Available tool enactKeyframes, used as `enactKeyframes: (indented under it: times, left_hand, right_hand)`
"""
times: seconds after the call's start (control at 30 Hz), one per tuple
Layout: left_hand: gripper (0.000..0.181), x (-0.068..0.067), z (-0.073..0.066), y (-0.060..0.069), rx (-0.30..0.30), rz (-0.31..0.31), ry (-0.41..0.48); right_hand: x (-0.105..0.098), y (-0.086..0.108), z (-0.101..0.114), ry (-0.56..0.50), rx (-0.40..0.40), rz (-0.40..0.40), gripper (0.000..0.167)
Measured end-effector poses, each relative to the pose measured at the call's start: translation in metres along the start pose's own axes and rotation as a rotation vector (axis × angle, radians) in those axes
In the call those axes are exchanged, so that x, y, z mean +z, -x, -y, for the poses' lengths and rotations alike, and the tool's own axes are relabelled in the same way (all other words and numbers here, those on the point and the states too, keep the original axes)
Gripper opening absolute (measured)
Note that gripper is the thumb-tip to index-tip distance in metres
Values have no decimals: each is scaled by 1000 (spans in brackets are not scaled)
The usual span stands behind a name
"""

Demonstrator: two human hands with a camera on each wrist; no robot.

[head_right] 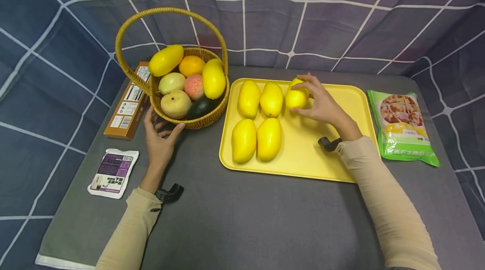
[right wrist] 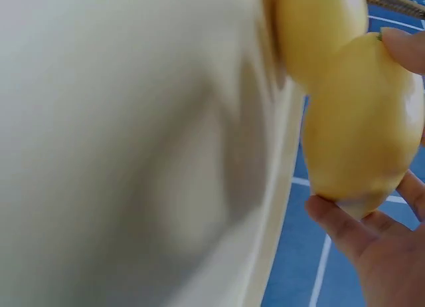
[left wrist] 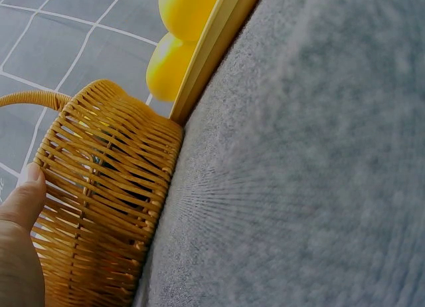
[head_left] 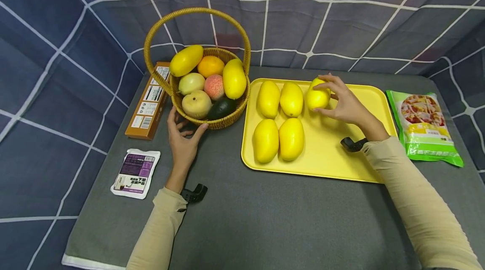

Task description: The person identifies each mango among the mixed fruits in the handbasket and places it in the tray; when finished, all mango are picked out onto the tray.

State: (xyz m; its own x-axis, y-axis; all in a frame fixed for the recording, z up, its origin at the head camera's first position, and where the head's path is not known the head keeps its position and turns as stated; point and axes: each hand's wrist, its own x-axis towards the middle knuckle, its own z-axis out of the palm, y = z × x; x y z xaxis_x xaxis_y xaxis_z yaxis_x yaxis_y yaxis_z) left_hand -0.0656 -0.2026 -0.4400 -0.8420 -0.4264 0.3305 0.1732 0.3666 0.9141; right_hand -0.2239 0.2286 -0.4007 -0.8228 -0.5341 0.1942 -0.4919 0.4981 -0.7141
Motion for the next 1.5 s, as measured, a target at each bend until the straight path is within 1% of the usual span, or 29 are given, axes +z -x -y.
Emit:
enactKeyframes:
  times: [0.07, 0.13, 0.33, 0.43, 0.5, 0.67, 0.87, 0.93, 1.0, 1.03, 1.17, 1.27, 1.4, 1.47, 1.5]
  left_hand:
    - [91, 0, -8, 1, 4, 6, 13]
    - [90, 0, -10, 1, 3, 9, 14]
    - [93, 1, 13, -2, -12, -6, -16]
    - [93, 1, 18, -3, -9, -9, -14]
    - [93, 0, 20, -3, -6, -6, -10]
    - [93, 0, 18, -3, -4, -3, -12]
    - [93, 0, 18, -4, -6, -3, -15]
    - [94, 0, 18, -4, -4, -2, -15]
    - [94, 0, 17, -3, 1, -3, -11]
    - [94, 0, 16, -3, 1, -2, -5]
    - [91, -1, -6, 0, -3, 8, 3]
    - [91, -1, -3, 0, -4, 6, -4]
    - [93, 0, 17, -3, -5, -7, -15]
    - [93, 1, 12, -2, -7, -5, -10]
    - [93, 1, 8, -2, -6, -4, -7]
  right_hand:
    - [2, 2, -5, 10, 5, 24, 61]
    - [3, 3, -8, 17, 8, 45, 61]
    - [8, 3, -9, 9, 31, 64, 59]
    - [10, 2, -10, -8, 52, 67, 60]
    - [11, 2, -10, 10, 52, 65, 62]
    - [9, 2, -12, 68, 33, 66, 69]
    - [6, 5, -14, 19, 65, 95, 73]
    - [6, 6, -14, 21, 68, 101, 74]
    - [6, 6, -14, 45, 59, 100, 74]
    - [6, 6, -14, 56, 53, 100, 74]
    - [8, 4, -13, 100, 25, 89, 73]
    - [9, 4, -12, 100, 18, 86, 72]
    - [9, 3, -9, 109, 12, 81, 75]
    - [8, 2, -6, 118, 12, 79, 77]
    - [7, 1, -4, 124, 11, 77, 78]
